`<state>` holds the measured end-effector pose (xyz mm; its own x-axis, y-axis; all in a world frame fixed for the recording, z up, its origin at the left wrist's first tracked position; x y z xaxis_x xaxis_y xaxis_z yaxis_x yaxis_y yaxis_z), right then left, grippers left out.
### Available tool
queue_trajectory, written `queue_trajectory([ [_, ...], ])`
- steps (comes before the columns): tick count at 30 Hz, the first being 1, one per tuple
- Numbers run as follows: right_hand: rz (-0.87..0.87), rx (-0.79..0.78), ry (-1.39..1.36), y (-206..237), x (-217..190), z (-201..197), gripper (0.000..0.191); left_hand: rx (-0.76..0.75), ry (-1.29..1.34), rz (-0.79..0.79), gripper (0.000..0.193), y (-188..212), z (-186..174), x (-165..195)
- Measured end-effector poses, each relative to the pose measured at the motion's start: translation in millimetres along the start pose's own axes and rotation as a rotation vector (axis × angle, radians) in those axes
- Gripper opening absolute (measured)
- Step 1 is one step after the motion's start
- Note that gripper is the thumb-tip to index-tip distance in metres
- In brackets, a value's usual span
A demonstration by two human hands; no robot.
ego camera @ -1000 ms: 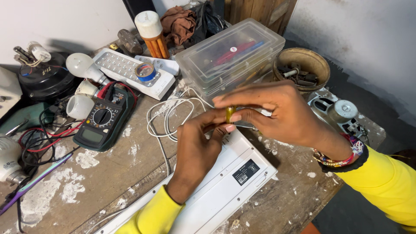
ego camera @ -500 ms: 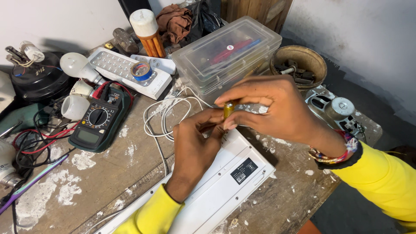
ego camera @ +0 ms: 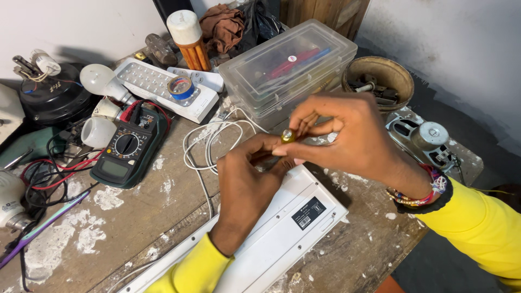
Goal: The person uses a screwdriver to unscrew screws from the back of a white LED light fixture on a workbench, holding the fixture steady with one hand while turning the screwdriver with the other, working on screws one at a time along the fixture.
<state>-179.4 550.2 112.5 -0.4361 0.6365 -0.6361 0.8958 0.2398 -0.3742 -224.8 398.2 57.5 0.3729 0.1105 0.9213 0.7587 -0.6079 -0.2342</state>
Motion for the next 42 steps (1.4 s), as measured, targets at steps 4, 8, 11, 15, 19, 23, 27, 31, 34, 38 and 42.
queue_trajectory([
  [4,-0.066,-0.037,-0.205,-2.3,-8.0,-0.4,0.036,-0.041,-0.051,-0.122,0.02,0.0,0.6,-8.1],
  [8,-0.141,-0.133,-0.091,-5.3,-14.2,-5.3,0.031,-0.062,-0.044,-0.078,0.021,-0.6,0.4,-8.4],
  [11,-0.133,-0.071,0.037,-4.8,-14.8,-8.8,0.026,-0.058,0.051,-0.061,0.026,0.6,-0.4,-7.8],
  [15,-0.083,-0.019,0.105,-1.8,-13.0,-8.6,0.032,0.033,-0.002,-0.066,0.034,3.8,-2.3,-6.0],
  [19,-0.066,-0.021,0.035,-1.1,-10.5,-4.9,0.032,0.042,-0.011,0.013,0.023,2.3,-0.1,-6.6],
  [23,-0.175,-0.141,-0.057,-0.6,-13.3,0.1,0.034,-0.019,-0.059,0.015,0.024,2.4,3.7,-16.7],
  [27,-0.14,-0.262,-0.122,0.7,-9.5,-0.4,0.036,-0.074,0.016,-0.038,0.02,-0.4,9.2,-27.7],
  [31,-0.121,-0.203,-0.009,-1.3,-7.0,-3.5,0.036,-0.093,0.166,-0.049,0.02,-3.1,10.4,-25.4],
  [34,-0.135,-0.122,0.106,-1.8,-8.7,-6.0,0.028,-0.035,0.059,-0.037,0.028,3.0,0.7,-16.7],
  [38,-0.05,-0.106,0.097,-3.2,-6.2,-2.2,0.029,0.042,0.037,-0.06,0.03,1.5,4.0,-11.8],
  [42,-0.122,-0.123,0.097,-6.1,-10.4,-0.1,0.039,0.057,0.037,0.063,0.025,2.4,4.2,-11.4],
])
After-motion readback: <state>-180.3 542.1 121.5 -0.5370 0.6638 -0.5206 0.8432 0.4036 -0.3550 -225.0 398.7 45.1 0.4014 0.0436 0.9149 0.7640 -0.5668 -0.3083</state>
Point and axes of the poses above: each hand's wrist, its own y-axis away from the middle knuckle, its own z-axis out of the palm, x = y × z, the point moved 5 cm from there along -y, towards the middle knuckle, and after that the axes turned 10 degrees about -x, right-handed, at the moved point
